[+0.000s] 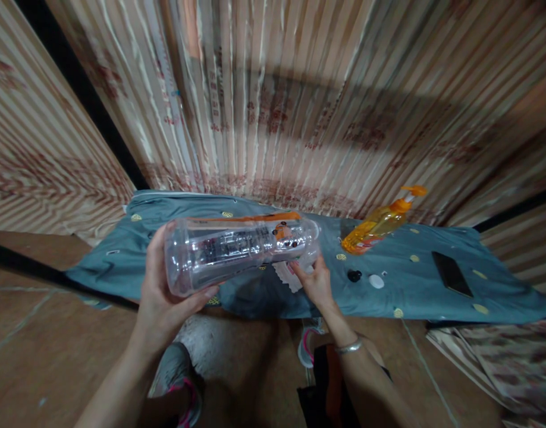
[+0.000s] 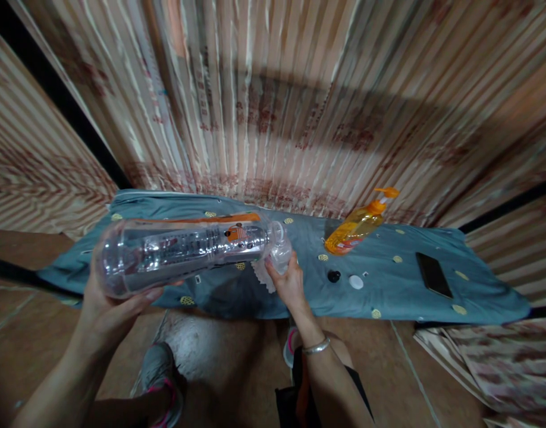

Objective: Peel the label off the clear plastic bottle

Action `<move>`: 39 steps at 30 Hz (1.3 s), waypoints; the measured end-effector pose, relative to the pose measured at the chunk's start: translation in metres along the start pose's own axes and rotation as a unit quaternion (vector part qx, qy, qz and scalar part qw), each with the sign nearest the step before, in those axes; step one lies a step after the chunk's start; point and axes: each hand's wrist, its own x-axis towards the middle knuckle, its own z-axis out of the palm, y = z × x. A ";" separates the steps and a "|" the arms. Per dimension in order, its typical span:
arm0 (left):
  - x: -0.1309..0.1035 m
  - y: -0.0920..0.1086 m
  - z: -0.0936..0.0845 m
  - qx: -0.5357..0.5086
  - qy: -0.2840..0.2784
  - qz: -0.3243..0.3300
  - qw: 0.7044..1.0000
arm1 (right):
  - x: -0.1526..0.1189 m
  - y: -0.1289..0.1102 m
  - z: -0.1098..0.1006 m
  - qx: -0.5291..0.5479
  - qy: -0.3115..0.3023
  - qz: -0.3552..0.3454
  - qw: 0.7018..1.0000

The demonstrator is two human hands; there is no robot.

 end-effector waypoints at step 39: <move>0.005 0.008 -0.004 -0.033 -0.012 0.023 0.999 | -0.004 -0.003 0.000 -0.019 -0.028 -0.020 0.999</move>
